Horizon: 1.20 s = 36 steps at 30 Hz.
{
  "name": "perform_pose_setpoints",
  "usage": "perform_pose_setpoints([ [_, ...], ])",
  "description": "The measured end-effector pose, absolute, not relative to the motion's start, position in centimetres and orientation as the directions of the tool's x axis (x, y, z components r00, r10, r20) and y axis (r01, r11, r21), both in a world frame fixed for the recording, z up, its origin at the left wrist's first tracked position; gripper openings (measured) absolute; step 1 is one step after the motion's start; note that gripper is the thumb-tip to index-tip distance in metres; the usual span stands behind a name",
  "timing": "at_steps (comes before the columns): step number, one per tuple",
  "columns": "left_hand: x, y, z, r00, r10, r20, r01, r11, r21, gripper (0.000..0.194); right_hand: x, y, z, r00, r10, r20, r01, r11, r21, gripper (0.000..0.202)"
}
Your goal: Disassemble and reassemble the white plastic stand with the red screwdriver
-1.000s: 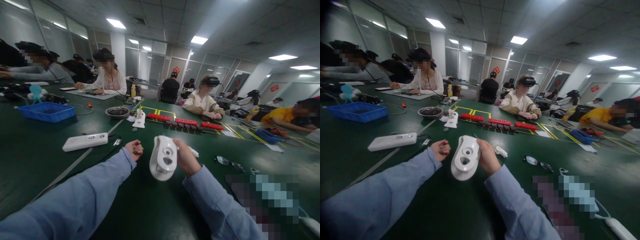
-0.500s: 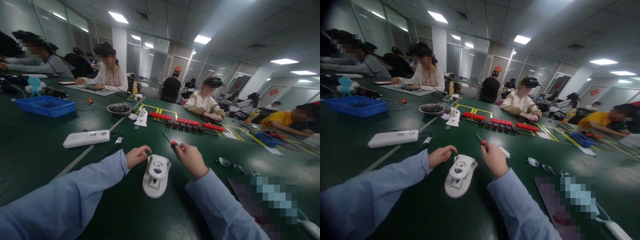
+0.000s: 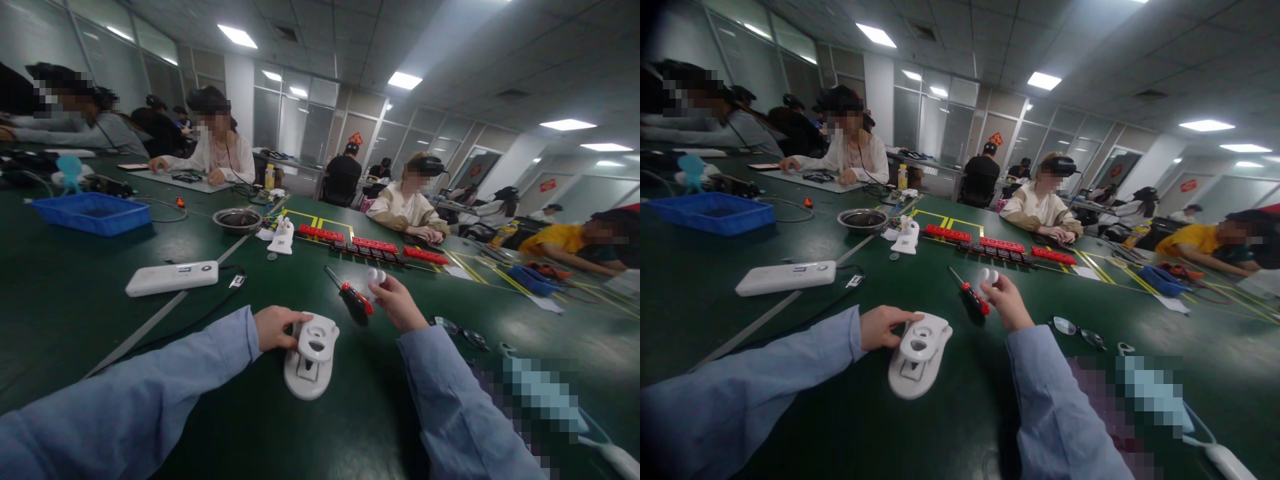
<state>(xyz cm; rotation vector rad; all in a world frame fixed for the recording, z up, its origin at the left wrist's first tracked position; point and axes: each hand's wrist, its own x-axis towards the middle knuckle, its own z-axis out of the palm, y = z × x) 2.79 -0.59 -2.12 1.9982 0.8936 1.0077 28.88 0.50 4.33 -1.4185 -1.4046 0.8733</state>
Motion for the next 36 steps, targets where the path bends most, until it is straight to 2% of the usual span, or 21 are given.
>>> perform_pose_setpoints([
  [3,3.1,-0.9,-1.8,0.482,0.800,0.357,0.290,-0.530,0.797,0.045,24.2,-1.4,4.7,-0.067,0.994,0.092,0.181,0.103,-0.978,0.038],
  [5,3.1,-1.0,-1.5,0.518,0.785,0.340,0.327,-0.549,0.769,0.044,22.3,-2.5,4.5,-0.151,0.982,0.115,0.151,0.138,-0.979,0.035],
  [8,3.0,-1.2,-1.1,0.547,0.776,0.313,0.358,-0.555,0.751,0.043,21.6,-3.4,4.2,-0.258,0.952,0.163,0.253,0.229,-0.940,0.036],
  [12,2.9,-1.3,-0.8,0.549,0.780,0.301,0.338,-0.536,0.773,0.043,21.9,-3.8,4.5,-0.366,0.914,0.173,0.449,0.336,-0.828,0.038],
  [18,2.9,-1.5,-0.8,0.544,0.792,0.276,0.338,-0.508,0.792,0.044,21.2,-5.3,5.4,-0.432,0.860,0.272,0.672,0.508,-0.539,0.027],
  [21,2.8,-1.4,-0.8,0.557,0.783,0.278,0.357,-0.528,0.771,0.044,21.5,-5.7,6.2,-0.451,0.861,0.235,0.754,0.508,-0.417,0.026],
  [23,2.9,-1.4,-0.9,0.555,0.782,0.282,0.342,-0.524,0.780,0.042,21.6,-5.5,6.8,-0.467,0.847,0.255,0.732,0.532,-0.426,0.026],
  [25,3.0,-1.5,-1.1,0.545,0.792,0.277,0.309,-0.496,0.812,0.041,21.5,-5.1,7.1,-0.476,0.806,0.351,0.649,0.592,-0.479,0.032],
  [27,3.2,-1.7,-1.5,0.520,0.813,0.261,0.239,-0.432,0.870,0.043,21.2,-4.7,6.9,-0.491,0.777,0.394,0.582,0.629,-0.516,0.037],
  [29,3.2,-1.6,-1.6,0.442,0.867,0.229,0.048,-0.278,0.959,0.045,20.8,-4.5,6.6,-0.559,0.766,0.316,0.576,0.633,-0.517,0.038],
  [31,3.0,-1.0,-1.1,0.339,0.925,0.170,-0.195,-0.108,0.975,0.032,20.7,-4.4,6.6,-0.587,0.760,0.280,0.589,0.638,-0.497,0.038],
  [33,2.6,-0.2,0.5,0.236,0.963,0.133,-0.354,-0.042,0.934,0.016,20.8,-4.6,7.3,-0.542,0.747,0.385,0.564,0.663,-0.493,0.037],
  [36,2.7,0.3,4.3,0.192,0.979,0.066,-0.505,0.040,0.862,0.048,20.8,-5.4,9.7,-0.386,0.696,0.605,0.507,0.708,-0.491,0.027],
])
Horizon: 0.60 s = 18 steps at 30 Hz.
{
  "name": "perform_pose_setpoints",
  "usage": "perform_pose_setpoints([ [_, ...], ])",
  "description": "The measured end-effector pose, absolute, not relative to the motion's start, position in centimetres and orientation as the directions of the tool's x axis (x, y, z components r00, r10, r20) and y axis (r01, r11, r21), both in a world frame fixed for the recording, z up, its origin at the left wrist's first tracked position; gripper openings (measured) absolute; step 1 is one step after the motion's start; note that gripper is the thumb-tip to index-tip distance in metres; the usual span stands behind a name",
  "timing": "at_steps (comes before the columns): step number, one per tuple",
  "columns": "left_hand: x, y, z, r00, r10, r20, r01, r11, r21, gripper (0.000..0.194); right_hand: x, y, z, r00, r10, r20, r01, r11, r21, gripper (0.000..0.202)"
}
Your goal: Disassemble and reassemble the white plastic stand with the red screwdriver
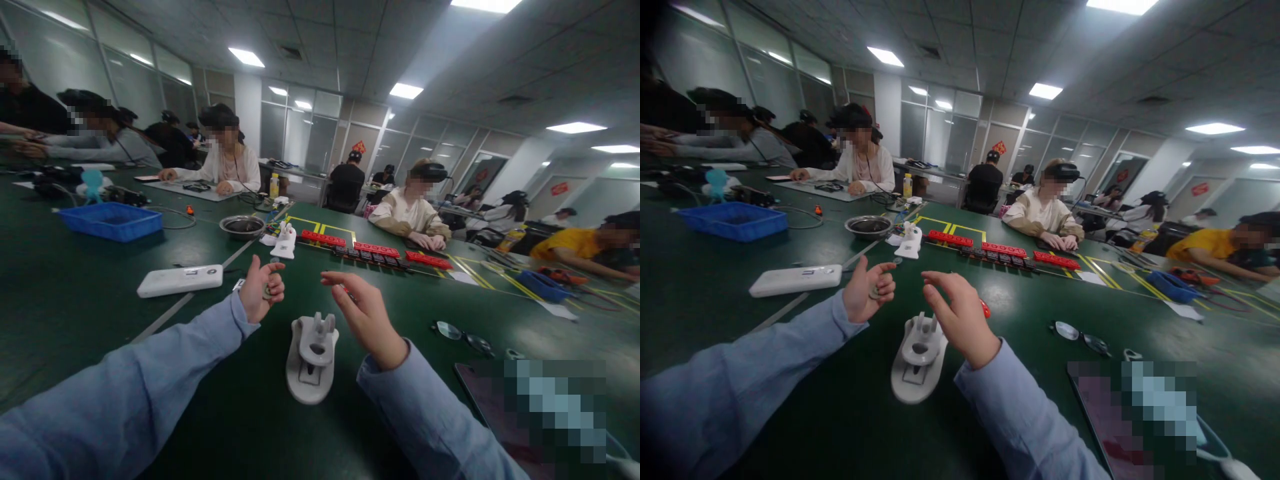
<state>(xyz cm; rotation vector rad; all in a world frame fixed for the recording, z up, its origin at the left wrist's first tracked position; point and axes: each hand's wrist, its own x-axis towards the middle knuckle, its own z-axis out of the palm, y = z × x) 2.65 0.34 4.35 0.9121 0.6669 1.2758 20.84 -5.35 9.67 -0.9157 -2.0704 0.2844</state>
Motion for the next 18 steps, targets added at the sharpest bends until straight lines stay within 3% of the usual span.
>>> perform_pose_setpoints([
  [3,3.8,-1.1,8.3,0.418,0.906,-0.068,-0.706,0.371,0.603,0.054,20.2,-6.5,11.9,-0.438,0.574,0.692,0.565,0.775,-0.285,0.016],
  [5,4.9,-2.7,10.2,0.501,0.854,-0.142,-0.678,0.489,0.549,0.054,19.6,-7.1,12.4,-0.522,0.528,0.670,0.650,0.755,-0.089,0.016],
  [7,5.7,-4.4,11.4,0.519,0.840,-0.161,-0.680,0.519,0.518,0.053,19.1,-7.4,12.3,-0.557,0.514,0.653,0.701,0.712,0.038,0.016],
  [10,6.3,-6.3,12.2,0.476,0.861,-0.179,-0.703,0.495,0.511,0.049,18.5,-7.4,11.5,-0.543,0.420,0.727,0.682,0.726,0.090,0.010],
  [13,6.4,-7.0,12.3,0.390,0.913,-0.118,-0.726,0.384,0.571,0.043,18.3,-7.3,11.0,-0.430,0.377,0.820,0.634,0.773,-0.023,0.012],
  [16,6.0,-5.9,11.0,0.325,0.946,0.004,-0.680,0.231,0.696,0.034,18.7,-7.3,11.3,-0.208,0.529,0.823,0.567,0.751,-0.339,0.008],
  [18,5.3,-4.5,9.0,0.329,0.938,0.106,-0.521,0.087,0.849,0.030,19.6,-7.2,11.9,-0.074,0.680,0.729,0.455,0.674,-0.582,0.013],
])
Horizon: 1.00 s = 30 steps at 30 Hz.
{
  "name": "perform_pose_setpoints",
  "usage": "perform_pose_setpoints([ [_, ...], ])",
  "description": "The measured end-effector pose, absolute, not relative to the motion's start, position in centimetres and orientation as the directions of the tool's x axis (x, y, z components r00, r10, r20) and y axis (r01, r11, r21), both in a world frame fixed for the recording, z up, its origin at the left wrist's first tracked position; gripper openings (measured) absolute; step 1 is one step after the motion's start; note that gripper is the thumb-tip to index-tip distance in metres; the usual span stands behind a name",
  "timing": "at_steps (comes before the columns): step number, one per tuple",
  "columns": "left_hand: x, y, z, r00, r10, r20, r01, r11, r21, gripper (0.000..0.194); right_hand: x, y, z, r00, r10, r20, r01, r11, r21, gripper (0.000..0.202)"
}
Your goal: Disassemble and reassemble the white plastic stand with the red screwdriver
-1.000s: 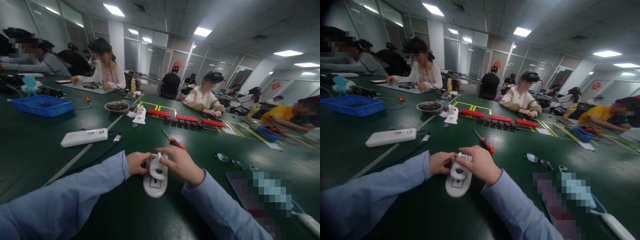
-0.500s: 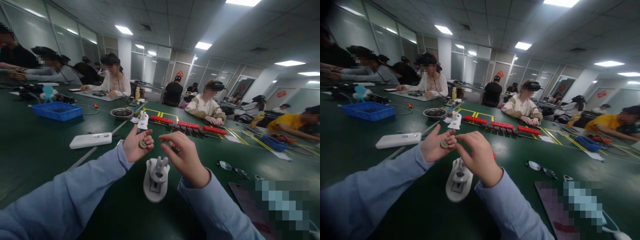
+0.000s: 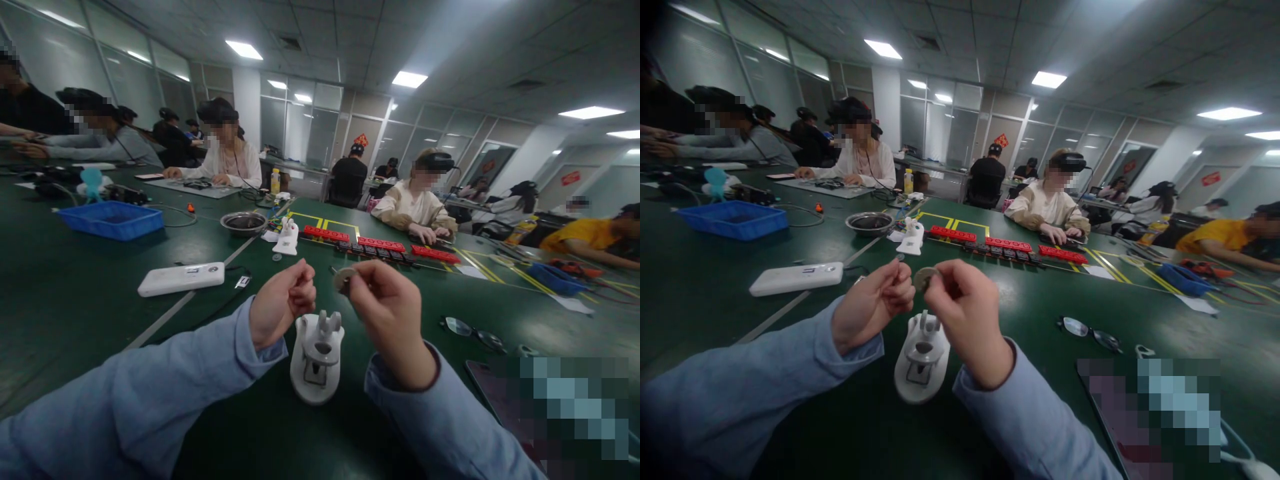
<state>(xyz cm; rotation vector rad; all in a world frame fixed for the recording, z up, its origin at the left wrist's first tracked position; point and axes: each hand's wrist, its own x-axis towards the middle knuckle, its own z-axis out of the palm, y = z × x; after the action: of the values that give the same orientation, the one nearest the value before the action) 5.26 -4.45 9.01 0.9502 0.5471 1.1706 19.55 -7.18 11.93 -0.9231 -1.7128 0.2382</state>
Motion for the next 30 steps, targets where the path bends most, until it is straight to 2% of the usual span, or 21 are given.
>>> perform_pose_setpoints([
  [1,4.7,-3.7,7.7,0.337,0.922,0.189,-0.385,-0.048,0.922,0.031,20.1,-7.0,12.3,-0.035,0.744,0.667,0.384,0.626,-0.679,0.015],
  [2,4.2,-3.0,6.4,0.324,0.888,0.325,-0.203,-0.270,0.941,0.034,20.8,-6.9,12.6,-0.020,0.800,0.600,0.314,0.575,-0.755,0.018],
  [4,3.3,-1.9,3.6,0.369,0.848,0.380,-0.074,-0.381,0.922,0.030,22.1,-6.4,13.1,-0.074,0.887,0.456,0.238,0.460,-0.856,0.019],
  [7,2.7,-1.3,0.6,0.554,0.721,0.416,0.285,-0.634,0.719,0.058,23.8,-5.7,13.3,-0.195,0.948,0.254,0.257,0.299,-0.919,0.018],
  [8,2.8,-1.3,0.1,0.590,0.697,0.407,0.369,-0.681,0.632,0.059,24.2,-5.5,13.3,-0.217,0.950,0.222,0.255,0.275,-0.927,0.019],
  [11,3.3,-1.5,0.3,0.646,0.685,0.338,0.538,-0.722,0.434,0.042,24.6,-5.1,13.3,-0.244,0.953,0.180,0.154,0.221,-0.963,0.023],
  [13,3.5,-1.6,1.3,0.650,0.719,0.246,0.632,-0.691,0.350,0.036,24.5,-5.0,13.2,-0.308,0.944,0.115,0.095,0.151,-0.984,0.024],
  [15,3.5,-1.5,2.3,0.571,0.809,0.141,0.729,-0.578,0.366,0.042,24.1,-4.9,12.9,-0.393,0.919,0.041,0.119,0.095,-0.988,0.024],
  [17,3.5,-1.2,2.9,0.455,0.889,0.044,0.776,-0.420,0.471,0.049,23.6,-4.5,12.2,-0.453,0.892,-0.006,0.207,0.099,-0.973,0.021],
  [19,3.4,-1.0,3.0,0.410,0.912,-0.018,0.757,-0.329,0.564,0.049,23.1,-4.0,11.3,-0.459,0.888,0.000,0.303,0.156,-0.940,0.018],
  [22,3.2,-0.5,3.0,0.450,0.893,-0.017,0.708,-0.345,0.616,0.045,22.3,-3.3,9.7,-0.423,0.903,0.076,0.471,0.291,-0.833,0.023],
  [27,2.6,0.0,3.2,0.569,0.822,-0.027,0.633,-0.418,0.651,0.045,21.3,-3.1,8.6,-0.421,0.889,0.178,0.765,0.454,-0.457,0.004],
  [30,2.6,-0.1,3.4,0.572,0.820,-0.001,0.657,-0.457,0.600,0.045,20.8,-3.7,8.9,-0.467,0.866,0.178,0.824,0.500,-0.267,0.008],
])
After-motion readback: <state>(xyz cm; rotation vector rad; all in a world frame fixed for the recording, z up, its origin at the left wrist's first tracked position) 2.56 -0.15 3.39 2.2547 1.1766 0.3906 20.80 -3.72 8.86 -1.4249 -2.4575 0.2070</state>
